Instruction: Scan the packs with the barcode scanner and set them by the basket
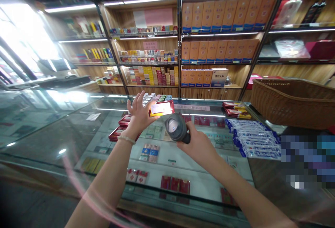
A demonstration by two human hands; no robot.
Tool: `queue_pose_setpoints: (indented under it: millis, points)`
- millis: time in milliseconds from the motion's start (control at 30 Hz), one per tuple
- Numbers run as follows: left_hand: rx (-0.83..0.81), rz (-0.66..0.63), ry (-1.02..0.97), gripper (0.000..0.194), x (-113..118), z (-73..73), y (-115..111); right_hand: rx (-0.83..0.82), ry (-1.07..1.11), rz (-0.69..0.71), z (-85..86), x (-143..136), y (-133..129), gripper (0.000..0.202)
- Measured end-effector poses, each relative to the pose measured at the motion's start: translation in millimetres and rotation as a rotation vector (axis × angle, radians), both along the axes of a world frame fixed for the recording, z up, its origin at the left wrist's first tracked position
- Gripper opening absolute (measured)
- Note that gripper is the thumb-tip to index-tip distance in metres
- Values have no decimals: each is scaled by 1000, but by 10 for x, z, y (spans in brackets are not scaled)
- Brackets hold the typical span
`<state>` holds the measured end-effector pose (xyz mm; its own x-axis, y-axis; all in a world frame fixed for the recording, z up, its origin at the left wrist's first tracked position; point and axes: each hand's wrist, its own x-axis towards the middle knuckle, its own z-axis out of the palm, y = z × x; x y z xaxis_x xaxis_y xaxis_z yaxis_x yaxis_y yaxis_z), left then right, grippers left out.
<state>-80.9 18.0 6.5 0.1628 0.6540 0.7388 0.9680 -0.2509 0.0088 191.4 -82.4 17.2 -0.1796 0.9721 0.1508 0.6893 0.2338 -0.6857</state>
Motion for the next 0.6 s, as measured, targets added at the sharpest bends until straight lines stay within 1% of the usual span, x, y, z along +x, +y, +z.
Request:
queue_pose_setpoints:
  millis: [100, 200, 267, 467, 600]
  points:
    - [8, -2, -5, 64, 0, -11, 10, 15, -74, -22, 5, -4, -3, 41]
    - [8, -1, 3, 66, -4, -11, 9, 79, -105, -38, -14, 1, 1, 43]
    - [5, 2, 12, 68, -8, -5, 6, 104, -96, -36, -31, 6, 6, 44]
    - [-8, 6, 6, 70, -9, 1, 6, 110, -76, -25, -68, 16, 19, 48]
    - [-14, -3, -2, 69, 11, 7, 0, 147, -42, 23, -94, 34, 45, 51]
